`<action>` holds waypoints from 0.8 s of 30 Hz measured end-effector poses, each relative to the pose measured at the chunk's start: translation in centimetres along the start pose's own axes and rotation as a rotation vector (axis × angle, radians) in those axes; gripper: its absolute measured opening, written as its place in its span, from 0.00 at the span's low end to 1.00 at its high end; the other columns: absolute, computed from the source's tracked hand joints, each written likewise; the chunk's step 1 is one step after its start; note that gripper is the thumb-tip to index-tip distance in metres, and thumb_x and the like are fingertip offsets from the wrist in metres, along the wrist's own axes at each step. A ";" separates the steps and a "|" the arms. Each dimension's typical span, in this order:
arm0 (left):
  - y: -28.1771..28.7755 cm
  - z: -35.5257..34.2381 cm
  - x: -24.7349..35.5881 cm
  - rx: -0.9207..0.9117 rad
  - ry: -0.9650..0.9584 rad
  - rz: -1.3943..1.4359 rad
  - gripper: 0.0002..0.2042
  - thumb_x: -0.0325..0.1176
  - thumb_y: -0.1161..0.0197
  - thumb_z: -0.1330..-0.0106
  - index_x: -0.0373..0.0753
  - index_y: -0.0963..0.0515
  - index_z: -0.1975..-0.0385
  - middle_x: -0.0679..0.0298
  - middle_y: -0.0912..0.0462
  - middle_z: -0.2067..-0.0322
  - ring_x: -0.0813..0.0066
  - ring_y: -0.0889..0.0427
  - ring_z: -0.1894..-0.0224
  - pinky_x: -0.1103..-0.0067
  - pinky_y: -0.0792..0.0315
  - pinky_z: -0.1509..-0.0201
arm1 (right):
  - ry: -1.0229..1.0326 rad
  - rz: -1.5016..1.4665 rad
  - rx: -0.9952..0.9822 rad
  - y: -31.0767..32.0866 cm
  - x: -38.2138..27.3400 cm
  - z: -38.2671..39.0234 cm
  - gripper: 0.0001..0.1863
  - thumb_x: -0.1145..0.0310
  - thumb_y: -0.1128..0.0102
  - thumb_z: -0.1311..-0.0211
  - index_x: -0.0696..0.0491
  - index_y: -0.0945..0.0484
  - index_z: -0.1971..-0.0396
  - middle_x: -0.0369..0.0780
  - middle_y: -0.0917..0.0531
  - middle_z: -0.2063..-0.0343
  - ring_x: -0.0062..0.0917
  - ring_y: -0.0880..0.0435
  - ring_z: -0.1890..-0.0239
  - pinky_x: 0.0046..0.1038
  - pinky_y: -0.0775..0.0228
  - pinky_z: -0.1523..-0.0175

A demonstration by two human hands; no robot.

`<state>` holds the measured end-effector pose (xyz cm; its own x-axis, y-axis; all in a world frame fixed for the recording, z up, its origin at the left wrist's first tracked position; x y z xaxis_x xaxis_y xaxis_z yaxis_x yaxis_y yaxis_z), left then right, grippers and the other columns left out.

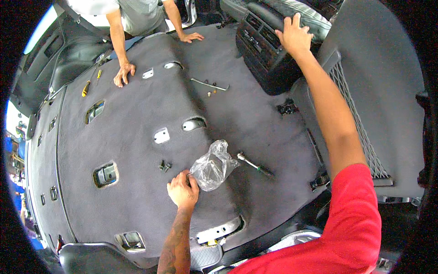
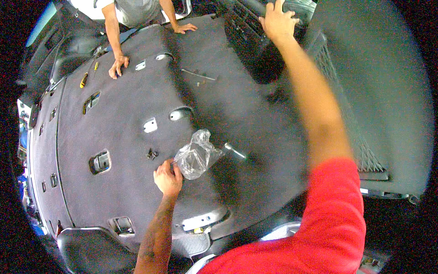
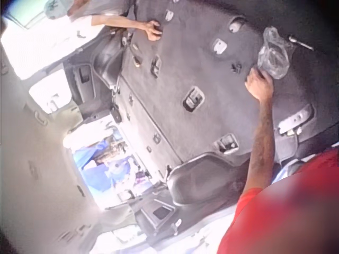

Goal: The person works inside a silver car with the rear seats removed, handling a car radio unit, plastic bags of clips, and a socket wrench. They position the radio into the dashboard opening, adjust its placement, and use the wrench on fasteners near the floor while another person assists from the driver's side.

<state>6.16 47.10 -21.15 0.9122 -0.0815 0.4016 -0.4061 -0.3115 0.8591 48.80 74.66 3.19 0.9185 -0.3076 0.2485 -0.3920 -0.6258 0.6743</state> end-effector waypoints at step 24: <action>-0.6 0.2 0.0 0.016 -0.040 -0.080 0.07 0.35 0.43 0.39 0.43 0.23 0.64 0.63 0.19 0.76 0.60 0.20 0.69 0.67 0.33 0.61 | -0.893 -0.870 0.042 -6.7 2.7 8.8 0.78 0.23 0.36 0.67 0.77 0.59 0.36 0.70 0.44 0.38 0.53 0.42 0.32 0.41 0.46 0.31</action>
<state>6.39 47.07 -21.75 0.9432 -0.0934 0.3188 -0.3313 -0.3336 0.8826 53.43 71.68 -6.75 0.5240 -0.1484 -0.8387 0.3114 -0.8832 0.3508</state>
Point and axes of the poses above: each hand's wrist, its own z-axis away from the middle knuckle, its own y-axis out of the back of the hand, x = y × z, the point moved 5 cm from there along -z, towards the middle knuckle
